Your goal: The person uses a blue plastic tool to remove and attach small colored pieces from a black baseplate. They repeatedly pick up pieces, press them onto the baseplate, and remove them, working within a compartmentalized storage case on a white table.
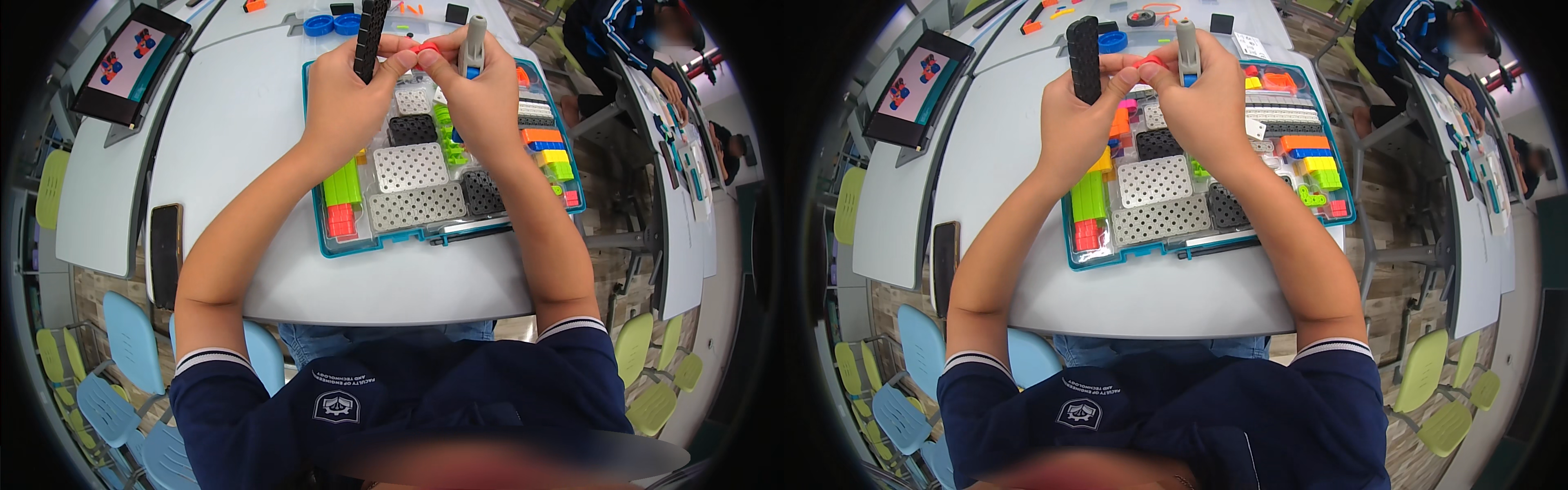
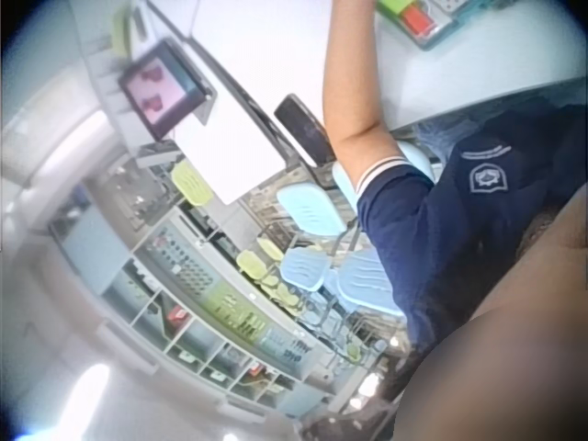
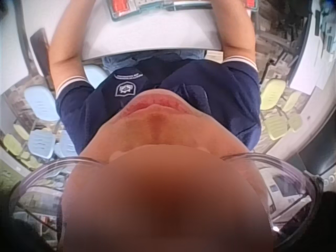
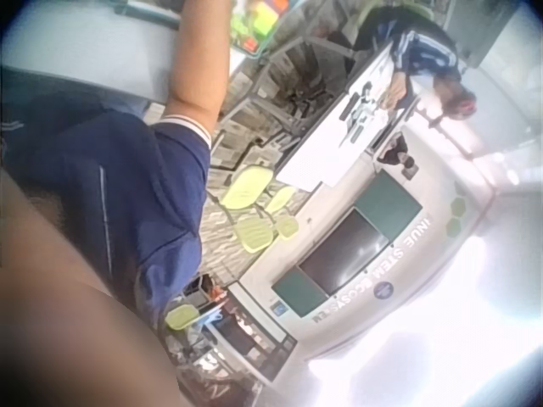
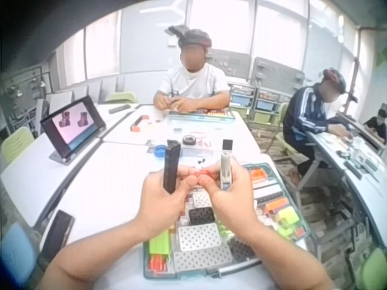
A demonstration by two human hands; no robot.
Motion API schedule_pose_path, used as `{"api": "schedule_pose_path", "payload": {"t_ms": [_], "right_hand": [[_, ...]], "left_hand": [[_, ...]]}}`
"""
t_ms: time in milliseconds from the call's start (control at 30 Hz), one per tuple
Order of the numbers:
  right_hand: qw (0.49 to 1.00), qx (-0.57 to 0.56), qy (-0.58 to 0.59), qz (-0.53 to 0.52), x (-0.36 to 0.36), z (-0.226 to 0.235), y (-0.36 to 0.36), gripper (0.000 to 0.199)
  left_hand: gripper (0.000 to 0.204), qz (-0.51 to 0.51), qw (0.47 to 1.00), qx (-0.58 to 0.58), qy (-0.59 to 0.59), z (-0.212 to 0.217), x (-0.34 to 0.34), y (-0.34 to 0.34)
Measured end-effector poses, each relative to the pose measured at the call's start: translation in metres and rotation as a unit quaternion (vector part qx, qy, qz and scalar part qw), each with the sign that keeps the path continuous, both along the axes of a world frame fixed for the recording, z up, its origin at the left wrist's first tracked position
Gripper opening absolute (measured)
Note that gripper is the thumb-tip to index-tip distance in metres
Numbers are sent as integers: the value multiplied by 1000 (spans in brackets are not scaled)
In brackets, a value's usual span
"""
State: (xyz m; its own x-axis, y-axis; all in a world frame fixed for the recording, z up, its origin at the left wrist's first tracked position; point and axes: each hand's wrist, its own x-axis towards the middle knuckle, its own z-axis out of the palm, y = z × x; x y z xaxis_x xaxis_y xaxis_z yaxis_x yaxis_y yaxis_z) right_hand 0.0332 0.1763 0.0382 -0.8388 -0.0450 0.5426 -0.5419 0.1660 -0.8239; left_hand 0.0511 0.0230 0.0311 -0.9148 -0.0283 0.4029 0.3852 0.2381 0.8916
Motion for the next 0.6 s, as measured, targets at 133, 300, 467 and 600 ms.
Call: {"api": "schedule_pose_path", "payload": {"t_ms": [133,300,467,600], "right_hand": [[1000,-11,7,-2,1,-1,-1,14],[1000,-22,18,-5,2,-2,-3,14],[999,-43,-3,10,4,-2,-2,16],[998,-64,-17,20,5,-2,-3,16]], "left_hand": [[26,-5,1000,-9,4,0,3,-1],[19,9,998,47,47,-2,2,5],[20,4,996,68,50,-1,6,8],[25,-4,998,64,11,0,9,7]]}}
